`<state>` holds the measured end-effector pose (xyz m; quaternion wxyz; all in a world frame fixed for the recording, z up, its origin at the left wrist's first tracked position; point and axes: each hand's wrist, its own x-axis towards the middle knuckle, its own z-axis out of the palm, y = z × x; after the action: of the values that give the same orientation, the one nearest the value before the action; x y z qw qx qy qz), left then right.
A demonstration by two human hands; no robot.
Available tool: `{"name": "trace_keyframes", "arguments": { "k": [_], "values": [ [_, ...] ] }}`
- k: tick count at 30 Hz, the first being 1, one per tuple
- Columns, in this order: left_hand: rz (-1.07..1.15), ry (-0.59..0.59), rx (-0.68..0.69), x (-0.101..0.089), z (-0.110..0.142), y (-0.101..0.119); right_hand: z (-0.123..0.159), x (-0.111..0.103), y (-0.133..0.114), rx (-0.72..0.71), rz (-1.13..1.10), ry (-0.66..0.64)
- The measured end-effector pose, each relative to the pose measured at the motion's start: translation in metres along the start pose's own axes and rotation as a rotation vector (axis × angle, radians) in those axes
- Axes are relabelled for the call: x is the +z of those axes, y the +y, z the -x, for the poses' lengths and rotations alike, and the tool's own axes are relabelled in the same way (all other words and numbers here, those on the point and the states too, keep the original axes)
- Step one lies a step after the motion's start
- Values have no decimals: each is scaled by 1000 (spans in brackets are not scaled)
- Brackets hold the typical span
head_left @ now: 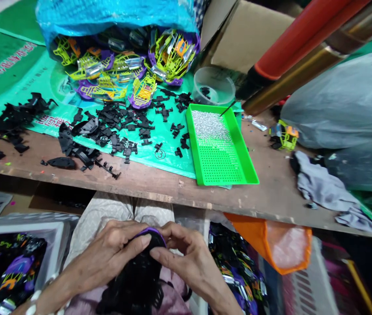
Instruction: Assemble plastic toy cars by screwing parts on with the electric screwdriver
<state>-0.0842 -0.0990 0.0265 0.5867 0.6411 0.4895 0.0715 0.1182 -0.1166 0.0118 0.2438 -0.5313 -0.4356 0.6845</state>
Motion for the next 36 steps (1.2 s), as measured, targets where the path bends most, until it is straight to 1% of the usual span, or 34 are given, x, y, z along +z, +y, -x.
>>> {"name": "trace_keyframes", "arguments": {
  "k": [2, 5, 8, 11, 14, 16, 20, 22, 26, 28, 31, 36],
  "values": [
    [6, -20, 14, -1, -1, 3, 1, -1, -3, 28, 139, 12],
    [-18, -12, 40, -3, -1, 7, 4, 1, -10, -21, 363, 29],
    [-24, 20, 62, -4, -2, 7, 6, 4, -13, -61, 430, 18],
    [-61, 55, 80, -4, -2, 5, 5, 6, -12, -74, 390, 45],
    [-116, 80, 95, -2, 0, 5, 1, 4, -9, -99, 296, 49],
    [-103, 47, 70, -2, 0, 6, -2, 1, -7, -74, 203, 15],
    [-19, -36, 28, -8, -3, 8, -8, -7, -5, 78, -88, -132],
    [48, -87, 33, -14, -8, 5, -10, -9, -6, 114, -150, -175],
    [217, -290, 52, -28, -18, -5, -13, -8, -8, 76, -141, -170],
    [210, -334, 74, -32, -21, -9, -12, -8, -7, 44, -98, -152],
    [157, -301, 105, -30, -21, -12, -9, -8, -2, -2, 7, -100],
    [199, -219, 102, -20, -19, -17, -4, -3, 6, -113, 75, -29]
  ]
}}
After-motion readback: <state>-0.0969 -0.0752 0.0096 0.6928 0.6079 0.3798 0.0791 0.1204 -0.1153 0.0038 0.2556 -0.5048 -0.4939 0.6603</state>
